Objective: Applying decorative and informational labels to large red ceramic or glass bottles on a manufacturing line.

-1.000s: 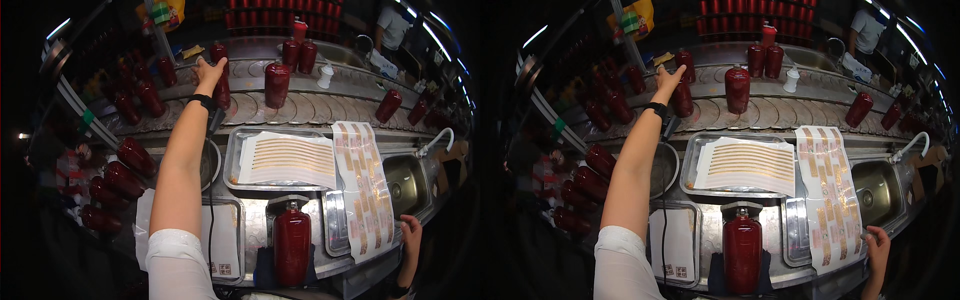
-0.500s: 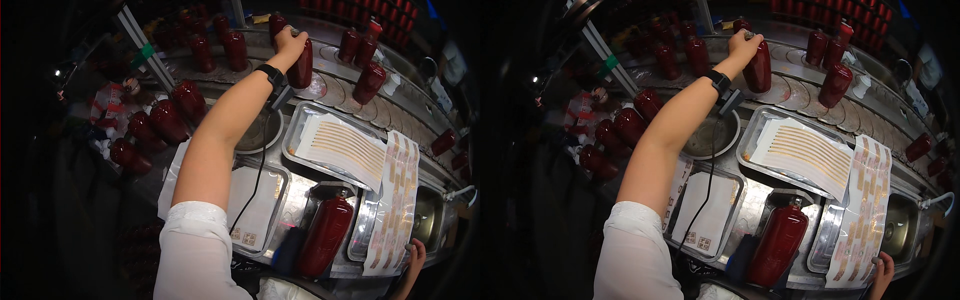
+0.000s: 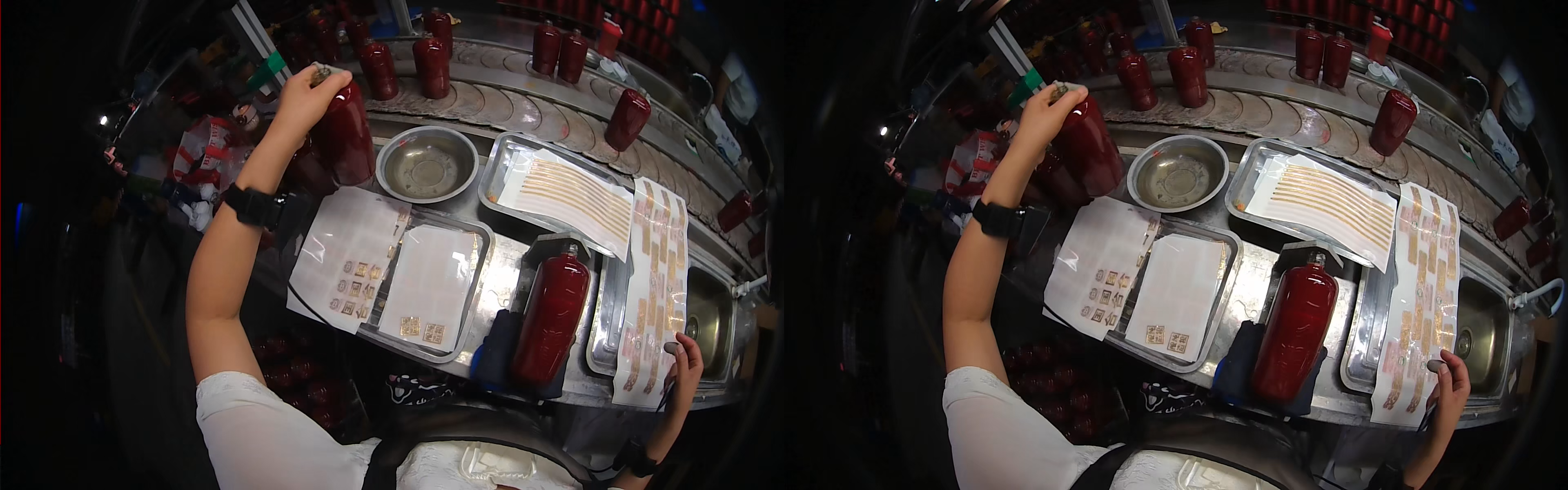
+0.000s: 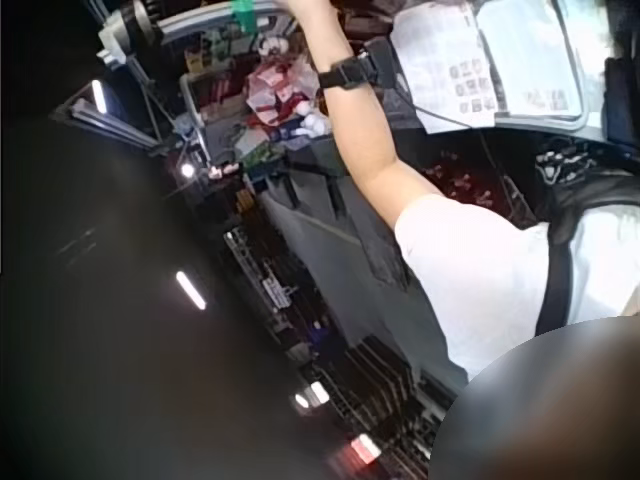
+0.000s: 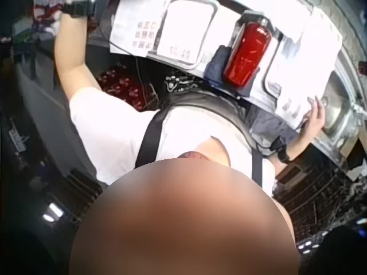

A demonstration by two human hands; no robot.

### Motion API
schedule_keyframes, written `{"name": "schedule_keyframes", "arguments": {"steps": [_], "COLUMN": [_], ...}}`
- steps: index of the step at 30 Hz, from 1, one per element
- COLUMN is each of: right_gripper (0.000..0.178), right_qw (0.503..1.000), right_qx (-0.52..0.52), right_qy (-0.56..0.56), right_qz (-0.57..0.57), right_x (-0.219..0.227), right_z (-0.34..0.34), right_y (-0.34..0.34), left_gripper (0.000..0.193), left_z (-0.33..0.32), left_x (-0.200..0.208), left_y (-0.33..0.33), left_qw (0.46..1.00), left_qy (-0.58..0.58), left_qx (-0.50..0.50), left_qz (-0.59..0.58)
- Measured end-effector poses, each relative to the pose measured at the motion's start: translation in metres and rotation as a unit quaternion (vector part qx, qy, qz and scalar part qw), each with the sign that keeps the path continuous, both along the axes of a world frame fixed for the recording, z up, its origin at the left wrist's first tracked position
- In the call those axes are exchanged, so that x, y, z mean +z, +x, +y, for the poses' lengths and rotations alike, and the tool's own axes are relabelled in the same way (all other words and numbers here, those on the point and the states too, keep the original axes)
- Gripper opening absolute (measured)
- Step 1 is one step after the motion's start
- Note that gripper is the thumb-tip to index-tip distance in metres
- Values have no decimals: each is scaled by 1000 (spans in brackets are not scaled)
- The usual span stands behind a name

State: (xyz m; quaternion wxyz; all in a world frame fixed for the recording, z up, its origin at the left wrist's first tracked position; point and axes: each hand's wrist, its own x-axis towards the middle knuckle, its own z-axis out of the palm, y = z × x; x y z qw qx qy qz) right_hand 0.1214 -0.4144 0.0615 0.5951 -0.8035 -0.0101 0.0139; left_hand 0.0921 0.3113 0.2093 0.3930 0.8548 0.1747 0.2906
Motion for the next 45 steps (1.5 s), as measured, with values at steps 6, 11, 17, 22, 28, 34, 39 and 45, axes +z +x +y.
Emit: {"name": "schedule_keyframes", "arguments": {"steps": [6,11,17,22,28,34,39,45], "right_gripper": [33,33,36,33,36,33,34,34], "right_qw": [1000,999,999,999,998,995,995,994], "right_qx": [-9,17,43,14,26,61,72,62], "right_qy": [-7,4,-18,-9,-27,-25,-21,-16], "right_qz": [20,32,-17,47,45,77,66,90], "right_x": [3,12,8,26,19,3,-6,-9], "right_z": [-17,0,8,23,33,18,31,20], "right_y": [-11,-11,-27,-42,-40,-35,-37,-47], "left_gripper": [25,33,36,55,67,40,38,44], "left_z": [31,57,76,82,60,-54,-62,-45], "left_x": [-42,-93,-124,-119,-104,-122,-184,-184], "left_y": [-87,-126,-132,-144,-170,-162,-159,-144], "left_qw": [996,982,973,953,885,975,937,920], "left_qy": [-48,99,116,135,241,165,118,120], "left_qx": [69,163,197,262,365,89,80,83], "left_qz": [-36,13,0,65,157,119,319,363]}}
